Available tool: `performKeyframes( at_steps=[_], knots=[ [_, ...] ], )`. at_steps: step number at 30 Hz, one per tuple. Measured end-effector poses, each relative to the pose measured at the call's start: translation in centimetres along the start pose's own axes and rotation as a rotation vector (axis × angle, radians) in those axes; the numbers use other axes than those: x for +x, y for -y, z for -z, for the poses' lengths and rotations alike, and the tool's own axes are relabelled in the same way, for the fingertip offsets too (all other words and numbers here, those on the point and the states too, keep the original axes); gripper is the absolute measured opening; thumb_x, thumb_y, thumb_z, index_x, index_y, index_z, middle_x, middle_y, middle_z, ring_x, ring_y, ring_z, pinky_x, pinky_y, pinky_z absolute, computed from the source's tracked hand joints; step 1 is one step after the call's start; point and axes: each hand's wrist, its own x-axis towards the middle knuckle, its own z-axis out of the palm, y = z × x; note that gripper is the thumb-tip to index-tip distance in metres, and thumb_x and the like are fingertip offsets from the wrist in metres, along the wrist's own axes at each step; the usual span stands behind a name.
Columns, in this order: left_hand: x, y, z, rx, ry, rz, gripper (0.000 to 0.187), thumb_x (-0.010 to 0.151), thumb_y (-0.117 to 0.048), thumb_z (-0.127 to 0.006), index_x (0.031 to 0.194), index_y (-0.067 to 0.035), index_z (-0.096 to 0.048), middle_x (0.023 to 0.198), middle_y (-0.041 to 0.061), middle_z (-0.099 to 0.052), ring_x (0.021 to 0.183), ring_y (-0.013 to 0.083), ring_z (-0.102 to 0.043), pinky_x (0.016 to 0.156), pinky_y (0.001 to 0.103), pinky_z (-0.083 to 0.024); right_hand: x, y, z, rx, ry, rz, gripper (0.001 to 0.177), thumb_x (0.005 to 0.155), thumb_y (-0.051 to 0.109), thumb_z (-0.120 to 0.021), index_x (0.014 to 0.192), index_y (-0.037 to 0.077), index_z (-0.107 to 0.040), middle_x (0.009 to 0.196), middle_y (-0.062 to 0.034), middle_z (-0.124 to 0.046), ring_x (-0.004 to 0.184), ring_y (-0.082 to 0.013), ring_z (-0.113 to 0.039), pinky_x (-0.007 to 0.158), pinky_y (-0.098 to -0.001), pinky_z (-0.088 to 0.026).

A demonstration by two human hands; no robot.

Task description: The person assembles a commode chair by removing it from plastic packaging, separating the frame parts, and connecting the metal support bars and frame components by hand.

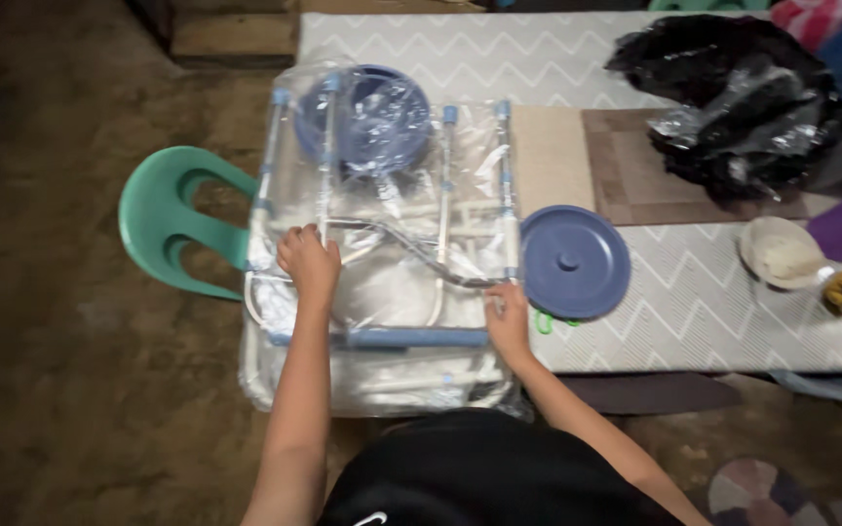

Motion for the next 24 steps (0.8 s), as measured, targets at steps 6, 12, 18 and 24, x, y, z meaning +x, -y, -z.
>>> performKeyframes(
  at_steps=[6,12,18,24],
  knots=[
    [-2.3,5.1,-2.4,-0.335,0.253,0.173,0.031,0.089,-0.023,-0.072,0.110,-0.001,-0.066,0.109,0.022,-0.067,0.099,0.0428,-0.063,0.086,0.049,-0.049,1.8,9.7,-6.4,-0.129,0.208,0.262,0.042,0.083,0.022,-0.080,0.116,0.002,-0.064,0.122,-0.0225,-0.061,0.115,-0.0436,-0.053,0.102,-0.0507,-0.041],
    [-1.2,6.6,-0.1,-0.305,0.329,0.095,0.017,0.096,-0.016,-0.069,0.091,-0.001,-0.060,0.093,0.022,-0.065,0.091,0.0436,-0.061,0.082,0.052,-0.048,1.4,8.6,-12.8,-0.196,0.313,0.005,0.068,0.081,0.028,-0.078,0.136,-0.001,-0.052,0.133,-0.0256,-0.056,0.125,-0.0448,-0.052,0.106,-0.0484,-0.045],
    [-1.0,9.6,2.7,-0.645,0.231,-0.269,0.008,0.096,-0.003,-0.062,0.095,0.000,-0.055,0.089,0.024,-0.062,0.087,0.0454,-0.061,0.076,0.050,-0.049,1.4,13.7,-11.5,-0.497,0.097,-0.105,0.078,0.078,0.033,-0.082,0.144,0.011,-0.049,0.143,-0.0240,-0.048,0.132,-0.0408,-0.040,0.105,-0.0609,-0.036],
    [-0.8,13.5,2.9,-0.562,0.355,-0.316,0.007,0.097,-0.009,-0.063,0.095,-0.005,-0.058,0.084,0.019,-0.068,0.081,0.0424,-0.067,0.069,0.052,-0.051,2.0,17.9,-12.1,-0.695,0.298,0.023,0.051,0.085,0.032,-0.078,0.132,0.024,-0.060,0.148,-0.0069,-0.052,0.146,-0.0321,-0.034,0.109,-0.0717,-0.025]
  ],
)
